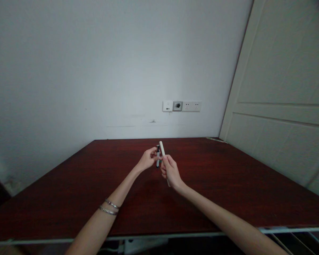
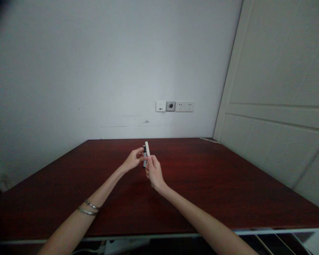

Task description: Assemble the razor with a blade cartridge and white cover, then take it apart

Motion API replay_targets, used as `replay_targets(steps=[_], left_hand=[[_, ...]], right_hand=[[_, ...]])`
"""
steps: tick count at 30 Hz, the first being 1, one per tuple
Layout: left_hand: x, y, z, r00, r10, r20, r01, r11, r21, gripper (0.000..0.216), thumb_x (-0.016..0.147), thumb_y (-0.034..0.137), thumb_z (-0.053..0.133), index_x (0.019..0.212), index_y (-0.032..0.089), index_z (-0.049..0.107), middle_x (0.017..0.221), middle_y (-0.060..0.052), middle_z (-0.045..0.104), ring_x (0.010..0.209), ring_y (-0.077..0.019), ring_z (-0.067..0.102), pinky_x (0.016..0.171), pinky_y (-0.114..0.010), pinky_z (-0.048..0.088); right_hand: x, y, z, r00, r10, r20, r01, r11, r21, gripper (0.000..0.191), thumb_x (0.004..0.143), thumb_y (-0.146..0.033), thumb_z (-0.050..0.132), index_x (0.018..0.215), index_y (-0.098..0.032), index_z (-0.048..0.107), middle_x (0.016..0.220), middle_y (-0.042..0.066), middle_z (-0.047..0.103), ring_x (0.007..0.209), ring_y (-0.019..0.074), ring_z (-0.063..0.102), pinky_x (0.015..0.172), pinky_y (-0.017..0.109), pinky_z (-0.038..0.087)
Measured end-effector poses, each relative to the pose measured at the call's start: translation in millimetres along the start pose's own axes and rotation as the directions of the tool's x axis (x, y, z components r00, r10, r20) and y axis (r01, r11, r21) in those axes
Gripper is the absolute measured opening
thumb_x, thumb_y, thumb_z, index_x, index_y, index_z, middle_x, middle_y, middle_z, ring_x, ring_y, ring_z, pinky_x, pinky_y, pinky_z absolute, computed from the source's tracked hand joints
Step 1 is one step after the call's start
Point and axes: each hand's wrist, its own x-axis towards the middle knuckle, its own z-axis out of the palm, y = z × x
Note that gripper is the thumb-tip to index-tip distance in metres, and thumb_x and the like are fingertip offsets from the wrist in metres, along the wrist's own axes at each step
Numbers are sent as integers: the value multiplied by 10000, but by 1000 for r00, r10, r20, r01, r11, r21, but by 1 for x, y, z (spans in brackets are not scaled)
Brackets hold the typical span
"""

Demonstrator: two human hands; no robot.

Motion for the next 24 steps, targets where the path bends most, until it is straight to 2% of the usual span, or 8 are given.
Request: replay_targets(steps=[2,7,13,19,24], left_hand=[[-1,1,1,1000,12,17,-12,1000,5,167,699,203,620,814,116,538,636,29,493,575,-78,458,564,-196,384],[0,2,-1,999,-22,-28,22,1000,4,191,667,141,614,836,124,528,625,41,486,566,-76,464,568,-198,388],[-2,0,2,1000,-4,27,3,1000,15,145,694,182,615,791,124,524,615,37,478,555,-70,447,539,-185,367],[-1,-2,1,1000,-16,-15,16,1000,-6,132,670,92,565,787,129,514,647,27,506,580,-78,483,560,-191,386],[-2,0,2,1000,11,9,-12,1000,24,133,673,130,598,786,126,528,619,37,485,560,-74,467,552,-189,386]], right_hand=[[2,0,1,1000,-18,-18,18,1000,-1,378,739,-570,505,755,-208,397,477,-120,283,338,17,179,286,126,149],[-4,11,-1,999,42,2,-42,998,-40,371,751,-569,491,753,-209,400,476,-116,287,341,23,196,287,128,154],[-1,9,0,1000,-30,-8,30,999,-16,368,762,-561,488,734,-209,383,489,-116,292,341,17,183,289,126,156],[-9,14,-1,998,50,32,-48,998,-39,348,778,-550,476,772,-208,411,488,-112,289,346,22,193,290,124,144],[-2,10,-3,999,-39,-25,39,999,-8,354,772,-548,488,746,-208,393,496,-111,288,350,20,178,296,129,146]])
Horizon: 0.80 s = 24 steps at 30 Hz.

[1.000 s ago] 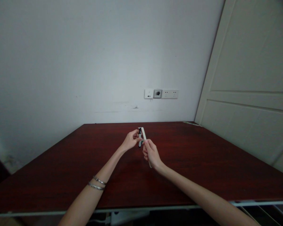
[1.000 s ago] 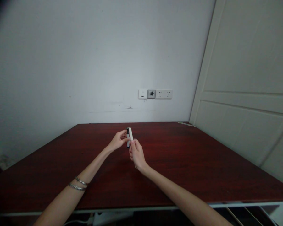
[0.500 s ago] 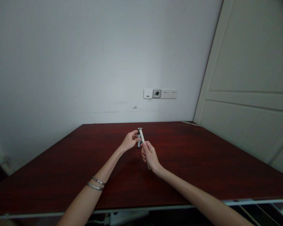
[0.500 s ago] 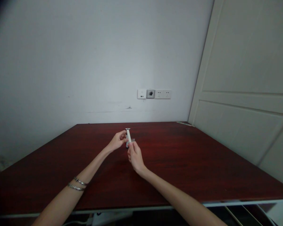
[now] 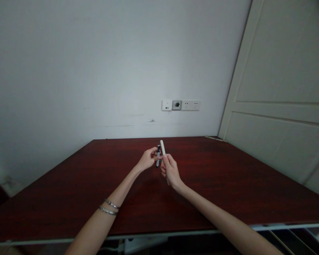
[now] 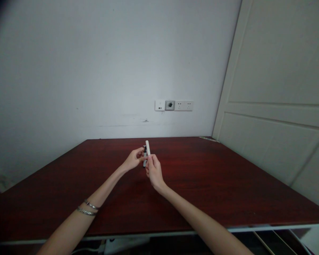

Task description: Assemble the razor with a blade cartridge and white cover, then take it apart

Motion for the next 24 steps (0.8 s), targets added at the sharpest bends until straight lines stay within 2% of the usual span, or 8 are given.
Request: replay_targets(steps=[4,6,12,14,16,18,21,24], left_hand=[[1,0,0,999,-35,-27,34,999,-32,178,663,104,586,835,127,546,691,16,538,630,-96,530,617,-211,431],[1,-3,0,999,-42,-31,41,998,-42,192,668,94,574,856,129,552,748,1,567,686,-111,558,666,-231,449],[-1,-5,-1,999,29,-24,-28,998,62,217,709,143,574,924,130,587,769,-11,595,708,-130,558,680,-247,451],[-2,-1,-2,997,73,-15,-72,993,89,209,723,147,564,929,139,595,802,-16,610,754,-140,564,720,-257,449],[-3,3,-3,993,115,-8,-114,987,111,210,729,134,553,933,147,601,855,-24,624,810,-151,571,771,-268,441],[-3,7,-6,990,140,-15,-137,981,138,208,733,120,543,929,146,608,903,-35,632,854,-159,574,811,-276,432],[-3,9,-9,989,148,-17,-142,972,185,213,738,113,536,934,142,617,932,-51,636,879,-167,571,834,-286,425],[-3,8,-10,990,140,-15,-133,967,217,211,734,113,545,926,143,627,915,-51,639,869,-170,570,831,-295,426]], right_hand=[[-6,8,-2,992,94,82,-89,994,-66,341,780,-541,477,761,-204,422,487,-109,279,350,28,191,301,138,142],[-10,7,-3,988,93,124,-80,992,-102,323,795,-522,468,774,-200,449,501,-100,296,356,30,213,309,147,151],[11,-49,-24,977,-128,172,177,936,-304,308,786,-461,519,803,-160,579,561,-44,431,443,59,364,387,189,253],[23,-72,-38,960,-142,241,227,900,-371,353,786,-437,532,1012,-171,581,551,-47,465,448,70,372,406,197,267],[33,-89,-52,934,-126,335,282,834,-475,455,792,-406,538,1181,-171,532,543,-47,491,470,79,394,443,205,300],[39,-102,-62,900,-71,431,332,753,-568,465,811,-389,517,1225,-176,525,568,-32,538,509,86,431,497,216,340],[44,-114,-68,844,17,536,399,648,-648,398,822,-378,496,1157,-187,596,726,22,658,606,113,519,582,246,404],[47,-122,-65,765,100,636,454,616,-644,328,808,-362,515,1072,-221,652,969,45,686,814,175,598,730,308,452]])
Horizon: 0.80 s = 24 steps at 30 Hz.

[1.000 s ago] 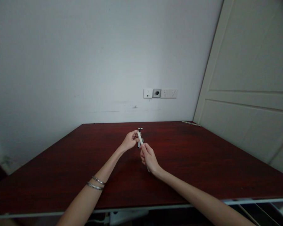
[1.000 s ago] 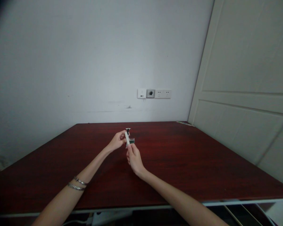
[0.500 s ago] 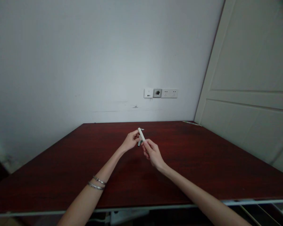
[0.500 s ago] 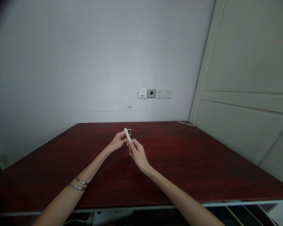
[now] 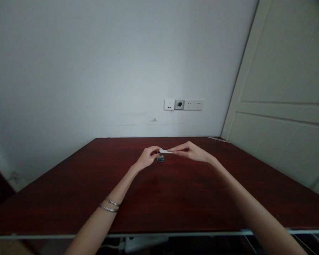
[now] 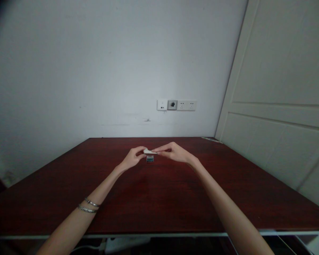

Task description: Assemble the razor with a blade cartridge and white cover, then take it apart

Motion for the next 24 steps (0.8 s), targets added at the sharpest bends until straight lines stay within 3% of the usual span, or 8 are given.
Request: replay_targets(steps=[5,9,13,17,21,24], left_hand=[[-1,-2,2,1000,-15,-4,15,1000,-17,225,740,110,543,943,146,633,948,-62,639,886,-173,572,824,-294,430],[-1,0,1,1000,-4,26,4,1000,-3,228,746,103,531,943,146,638,935,-62,647,878,-175,574,825,-302,427],[-1,1,1,999,-31,14,31,1000,1,251,743,104,537,973,140,630,946,-66,652,872,-179,575,817,-301,429],[0,0,2,999,-17,30,17,1000,-1,244,736,88,527,948,141,635,922,-54,655,854,-170,577,808,-288,428],[0,1,2,999,-28,17,28,1000,-6,234,734,108,545,950,131,632,920,-57,655,844,-171,577,808,-289,430],[-1,2,1,999,-35,37,36,999,-16,231,736,109,540,946,139,631,925,-55,652,856,-173,575,812,-290,430]], right_hand=[[9,-4,-3,995,-31,-96,27,999,-37,305,812,-327,517,1082,-257,639,1082,20,652,969,212,595,869,386,435],[11,-5,-2,998,-35,61,37,999,-25,281,810,-288,524,1059,-257,650,1051,8,664,963,209,605,888,393,436],[11,-6,0,998,-57,-31,55,998,-43,288,828,-296,504,1080,-259,636,1089,10,646,982,208,599,882,391,439],[11,-5,2,997,-67,35,68,996,-48,287,831,-300,499,1080,-260,637,1074,9,654,959,200,609,867,371,448],[11,-6,4,994,-79,-77,75,996,-56,292,824,-297,509,1087,-265,633,1071,10,655,958,206,606,875,381,439],[11,-5,4,998,-67,-8,67,997,-48,282,810,-295,529,1064,-263,647,1037,16,669,927,211,618,858,382,448]])
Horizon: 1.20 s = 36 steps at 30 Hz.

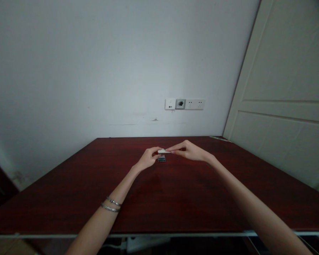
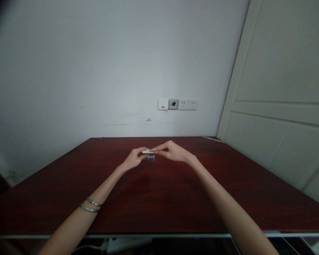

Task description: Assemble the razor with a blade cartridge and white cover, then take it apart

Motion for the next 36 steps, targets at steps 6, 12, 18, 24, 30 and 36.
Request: replay_targets(steps=[6,12,18,24,30,36], left_hand=[[-1,0,1,1000,-1,-14,1,1000,0,218,744,127,537,942,141,627,896,-45,649,829,-166,577,790,-281,434],[-1,-4,2,999,-15,-28,14,999,-40,230,739,131,549,957,148,619,928,-45,648,863,-166,581,821,-282,431],[-1,-7,3,999,-16,-28,15,999,-43,213,731,121,553,930,142,624,912,-42,649,863,-164,580,824,-280,432],[0,-8,4,999,-39,-16,38,998,-58,243,736,135,549,969,142,621,933,-51,646,871,-168,575,827,-286,432],[-2,-6,5,1000,-2,-11,1,999,-42,220,723,120,548,929,147,622,877,-27,640,832,-148,574,791,-261,432],[-1,-2,11,971,-240,-5,228,928,-296,228,648,203,633,842,114,552,671,-4,578,584,-122,574,552,-243,471]], right_hand=[[-4,5,-1,998,29,-54,-25,997,73,292,816,-324,513,1069,-256,644,1072,17,655,977,208,599,884,386,429],[-8,16,-1,995,74,-62,-64,988,143,326,802,-372,524,1075,-238,642,1084,33,651,983,203,587,890,378,410],[-8,19,0,993,105,-54,-96,984,148,328,795,-378,524,1059,-234,656,955,33,691,775,168,593,693,301,445],[-9,23,0,989,129,-71,-116,980,162,331,778,-388,538,1039,-232,669,700,-3,659,532,97,449,508,222,345],[-10,27,0,990,129,63,-137,980,144,339,776,-393,547,1034,-212,673,565,-30,568,484,76,363,469,212,283],[-8,29,1,973,129,-193,-97,981,167,366,813,-390,505,1103,-206,632,669,2,649,562,111,508,529,238,391]])
